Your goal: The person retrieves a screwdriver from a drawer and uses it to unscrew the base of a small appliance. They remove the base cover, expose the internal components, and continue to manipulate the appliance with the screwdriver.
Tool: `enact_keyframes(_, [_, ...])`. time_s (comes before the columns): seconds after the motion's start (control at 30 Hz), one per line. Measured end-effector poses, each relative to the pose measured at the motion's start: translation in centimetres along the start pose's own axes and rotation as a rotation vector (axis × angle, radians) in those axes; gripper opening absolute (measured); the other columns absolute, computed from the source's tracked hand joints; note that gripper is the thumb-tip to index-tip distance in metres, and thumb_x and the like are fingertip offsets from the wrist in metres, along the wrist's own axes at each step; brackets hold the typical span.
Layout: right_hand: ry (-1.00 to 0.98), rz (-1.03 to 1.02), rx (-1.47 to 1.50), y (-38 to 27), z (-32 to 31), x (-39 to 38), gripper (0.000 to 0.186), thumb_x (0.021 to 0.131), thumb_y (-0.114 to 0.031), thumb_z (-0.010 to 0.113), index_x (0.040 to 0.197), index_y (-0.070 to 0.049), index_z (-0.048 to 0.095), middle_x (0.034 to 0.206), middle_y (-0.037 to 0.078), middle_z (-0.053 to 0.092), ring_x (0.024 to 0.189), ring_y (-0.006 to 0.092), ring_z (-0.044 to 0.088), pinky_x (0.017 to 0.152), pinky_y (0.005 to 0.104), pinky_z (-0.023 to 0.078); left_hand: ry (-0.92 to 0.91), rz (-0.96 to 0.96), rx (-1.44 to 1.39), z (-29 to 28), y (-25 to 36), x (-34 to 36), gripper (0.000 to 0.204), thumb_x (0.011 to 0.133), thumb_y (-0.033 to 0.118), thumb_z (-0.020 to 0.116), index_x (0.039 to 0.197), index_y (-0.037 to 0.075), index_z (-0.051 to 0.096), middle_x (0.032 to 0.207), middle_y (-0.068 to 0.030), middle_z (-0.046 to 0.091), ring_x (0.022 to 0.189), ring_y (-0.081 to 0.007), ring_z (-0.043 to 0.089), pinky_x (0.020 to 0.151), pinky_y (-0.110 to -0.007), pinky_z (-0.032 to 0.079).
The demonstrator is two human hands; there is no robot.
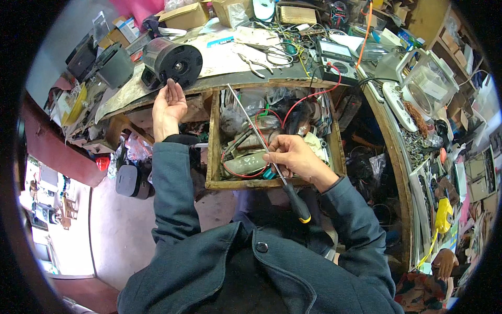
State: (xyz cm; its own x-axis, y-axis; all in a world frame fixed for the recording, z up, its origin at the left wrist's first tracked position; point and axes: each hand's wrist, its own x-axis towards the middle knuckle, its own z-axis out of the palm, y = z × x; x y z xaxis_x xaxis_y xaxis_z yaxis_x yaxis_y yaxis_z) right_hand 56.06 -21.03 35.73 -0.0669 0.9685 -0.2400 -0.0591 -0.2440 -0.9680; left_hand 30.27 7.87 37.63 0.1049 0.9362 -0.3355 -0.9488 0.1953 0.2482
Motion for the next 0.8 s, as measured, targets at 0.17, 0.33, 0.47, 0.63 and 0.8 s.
enact_keyframes(0.17, [0.028, -0.062, 0.078, 1.7, -0.9, -1.2, 0.015, 0.097, -0.012, 0.072, 0.097, -0.003, 0.06, 0.07, 0.005, 0.068, 0.043, 0.0057, 0.05, 0.039, 0.0217, 0.036, -0.076, 0.027, 0.082, -0.3, -0.7, -0.1, 0.01, 0.098, 0.006, 0.06, 0.096, 0.0, 0.067, 0.095, -0.0102, 0.077, 0.088, -0.0212, 0.076, 0.082, -0.04, 0.066])
enact_keyframes(0.33, [0.081, -0.141, 0.22, 5.1, -2.2, -1.4, 0.013, 0.098, -0.013, 0.071, 0.098, -0.006, 0.06, 0.07, 0.004, 0.068, 0.043, 0.0051, 0.047, 0.039, 0.0208, 0.033, -0.27, 0.207, 0.742, 2.2, -4.7, -3.4, 0.016, 0.092, 0.018, 0.068, 0.089, 0.003, 0.073, 0.065, -0.0003, 0.061, 0.055, -0.0126, 0.056, 0.053, -0.027, 0.049])
enact_keyframes(0.47, [0.15, -0.233, 0.309, 6.9, -2.7, -1.0, 0.011, 0.099, -0.012, 0.07, 0.096, -0.008, 0.06, 0.071, 0.002, 0.067, 0.044, 0.004, 0.049, 0.039, 0.0196, 0.034, -0.444, 0.958, 1.895, 4.4, -8.4, -1.4, 0.026, 0.089, 0.029, 0.068, 0.103, 0.01, 0.08, 0.091, -0.0146, 0.077, 0.082, -0.0281, 0.074, 0.077, -0.039, 0.058])
enact_keyframes(0.63, [0.185, -0.189, 0.193, 6.4, -2.4, -1.2, 0.011, 0.099, -0.012, 0.07, 0.097, -0.008, 0.06, 0.07, 0.0, 0.066, 0.046, 0.0034, 0.051, 0.04, 0.0194, 0.034, -0.505, 1.076, 2.263, 5.6, -11.1, 1.5, 0.029, 0.091, 0.037, 0.068, 0.1, 0.012, 0.08, 0.096, -0.0202, 0.075, 0.092, -0.0399, 0.073, 0.082, -0.049, 0.058])
enact_keyframes(0.8, [0.173, -0.198, 0.148, 5.9, -2.1, -1.4, 0.01, 0.1, -0.013, 0.069, 0.1, -0.007, 0.061, 0.07, 0.0, 0.066, 0.048, 0.0039, 0.052, 0.041, 0.0194, 0.035, -0.482, 1.125, 1.737, 3.7, -10.7, 0.4, 0.026, 0.092, 0.028, 0.072, 0.102, 0.005, 0.079, 0.09, -0.0187, 0.076, 0.083, -0.0294, 0.075, 0.075, -0.041, 0.057])
